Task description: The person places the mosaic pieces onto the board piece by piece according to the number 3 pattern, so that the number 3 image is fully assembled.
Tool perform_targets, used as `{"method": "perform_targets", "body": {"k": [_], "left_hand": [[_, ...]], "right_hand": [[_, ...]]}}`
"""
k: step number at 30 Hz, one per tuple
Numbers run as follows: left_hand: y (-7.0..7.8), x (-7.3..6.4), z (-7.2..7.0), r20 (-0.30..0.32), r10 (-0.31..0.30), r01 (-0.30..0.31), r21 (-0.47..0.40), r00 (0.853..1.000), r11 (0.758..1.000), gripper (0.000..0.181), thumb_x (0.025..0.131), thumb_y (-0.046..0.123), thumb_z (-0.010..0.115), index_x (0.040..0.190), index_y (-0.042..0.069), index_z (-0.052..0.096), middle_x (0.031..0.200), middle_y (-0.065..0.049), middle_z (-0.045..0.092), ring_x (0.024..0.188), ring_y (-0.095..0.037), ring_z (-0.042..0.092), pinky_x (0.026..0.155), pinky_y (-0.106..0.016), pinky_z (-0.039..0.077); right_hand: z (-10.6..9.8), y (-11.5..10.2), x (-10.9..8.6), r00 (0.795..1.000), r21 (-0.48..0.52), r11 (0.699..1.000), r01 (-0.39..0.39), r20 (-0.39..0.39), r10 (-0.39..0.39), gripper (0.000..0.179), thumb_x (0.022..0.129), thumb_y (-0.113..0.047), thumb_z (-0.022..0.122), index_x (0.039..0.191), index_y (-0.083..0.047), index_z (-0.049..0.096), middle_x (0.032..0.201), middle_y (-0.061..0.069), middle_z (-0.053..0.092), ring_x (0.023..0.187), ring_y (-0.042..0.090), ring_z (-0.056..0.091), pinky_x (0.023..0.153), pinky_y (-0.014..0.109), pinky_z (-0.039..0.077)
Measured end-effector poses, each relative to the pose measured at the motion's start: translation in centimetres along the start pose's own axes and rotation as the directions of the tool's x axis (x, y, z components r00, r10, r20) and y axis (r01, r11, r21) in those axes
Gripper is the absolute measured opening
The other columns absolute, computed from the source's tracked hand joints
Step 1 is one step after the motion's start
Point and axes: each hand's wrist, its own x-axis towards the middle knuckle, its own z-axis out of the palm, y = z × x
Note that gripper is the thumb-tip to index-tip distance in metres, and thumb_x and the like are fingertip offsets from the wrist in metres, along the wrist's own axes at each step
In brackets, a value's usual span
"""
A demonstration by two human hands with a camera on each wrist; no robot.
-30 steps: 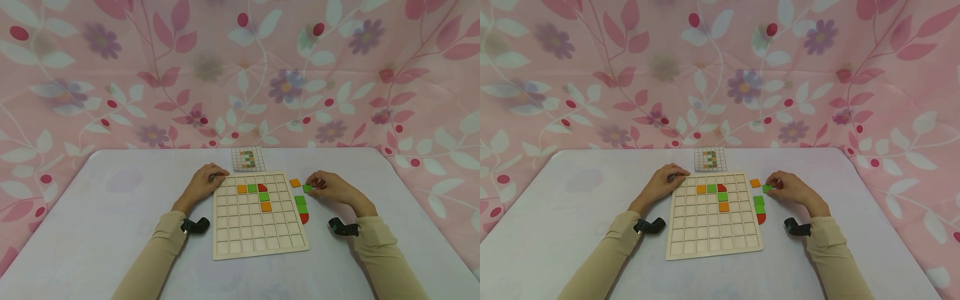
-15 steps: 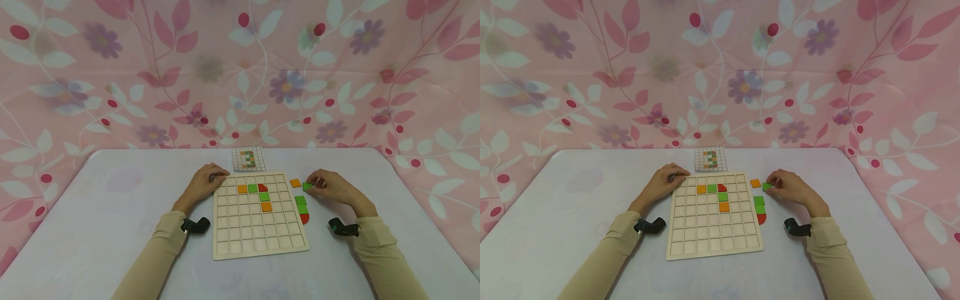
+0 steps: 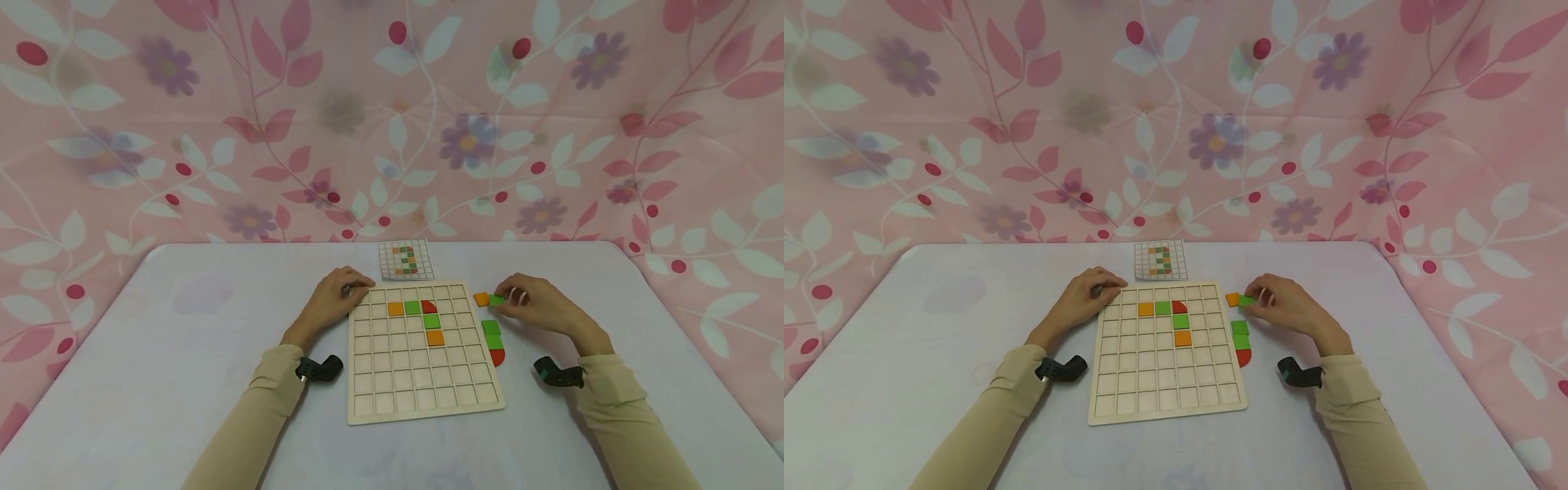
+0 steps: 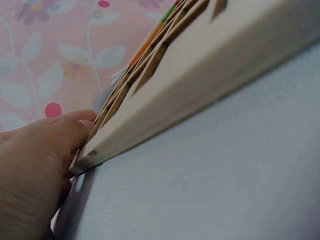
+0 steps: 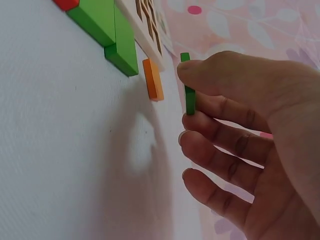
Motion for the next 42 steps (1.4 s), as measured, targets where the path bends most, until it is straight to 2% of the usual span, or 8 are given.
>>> {"method": "perform_targets", "body": {"k": [11, 25, 30, 34, 42], "left_hand": [[-0.2, 0.0, 0.1, -0.007, 0.026, -0.026, 0.007, 1.0, 1.0, 0.016, 0.09, 0.02, 0.064, 0.104, 0.018, 0.072, 0.101, 0.001, 0.067, 0.088, -0.015, 0.054, 0.077, -0.033, 0.041], [-0.3, 0.0, 0.1, -0.001, 0.011, -0.011, -0.005, 1.0, 1.0, 0.016, 0.091, 0.019, 0.064, 0.104, 0.019, 0.072, 0.101, 0.001, 0.067, 0.087, -0.015, 0.053, 0.076, -0.032, 0.04], [-0.2, 0.0, 0.1, -0.002, 0.014, -0.014, -0.004, 1.0, 1.0, 0.016, 0.091, 0.019, 0.064, 0.104, 0.018, 0.072, 0.101, 0.001, 0.067, 0.087, -0.016, 0.053, 0.076, -0.032, 0.04], [-0.3, 0.0, 0.2, -0.002, 0.014, -0.014, -0.006, 1.0, 1.0, 0.015, 0.091, 0.018, 0.064, 0.104, 0.018, 0.072, 0.101, 0.001, 0.067, 0.086, -0.015, 0.052, 0.075, -0.032, 0.04], [-0.3, 0.0, 0.2, -0.005, 0.024, -0.024, -0.001, 1.0, 1.0, 0.015, 0.09, 0.018, 0.064, 0.103, 0.018, 0.072, 0.101, 0.001, 0.067, 0.086, -0.015, 0.053, 0.074, -0.031, 0.04]], "right_hand": [[0.2, -1.5, 0.1, 0.999, 0.01, 0.999, 0.032, -0.022, -0.032, 0.023, 0.08, -0.015, 0.074, 0.1, -0.012, 0.064, 0.091, -0.002, 0.061, 0.082, 0.02, 0.055, 0.068, 0.023, 0.045], [0.8, -2.6, 0.4, 0.999, -0.027, 0.999, 0.032, 0.011, -0.032, 0.023, 0.081, -0.022, 0.075, 0.101, -0.015, 0.065, 0.091, -0.005, 0.061, 0.084, 0.015, 0.053, 0.073, 0.03, 0.046], [0.9, -2.9, 0.6, 0.998, -0.038, 0.997, 0.065, -0.001, -0.066, 0.023, 0.08, -0.02, 0.075, 0.1, -0.015, 0.065, 0.092, -0.006, 0.061, 0.085, 0.013, 0.053, 0.075, 0.034, 0.049], [1.2, -3.1, 0.7, 0.996, -0.026, 0.996, 0.091, -0.004, -0.091, 0.023, 0.08, -0.019, 0.075, 0.1, -0.013, 0.065, 0.094, -0.005, 0.063, 0.087, 0.014, 0.055, 0.078, 0.037, 0.05], [1.6, -4.1, 0.7, 0.996, 0.015, 0.996, 0.09, 0.009, -0.091, 0.024, 0.08, -0.019, 0.076, 0.101, -0.014, 0.065, 0.097, -0.005, 0.063, 0.092, 0.016, 0.059, 0.085, 0.042, 0.048]]}}
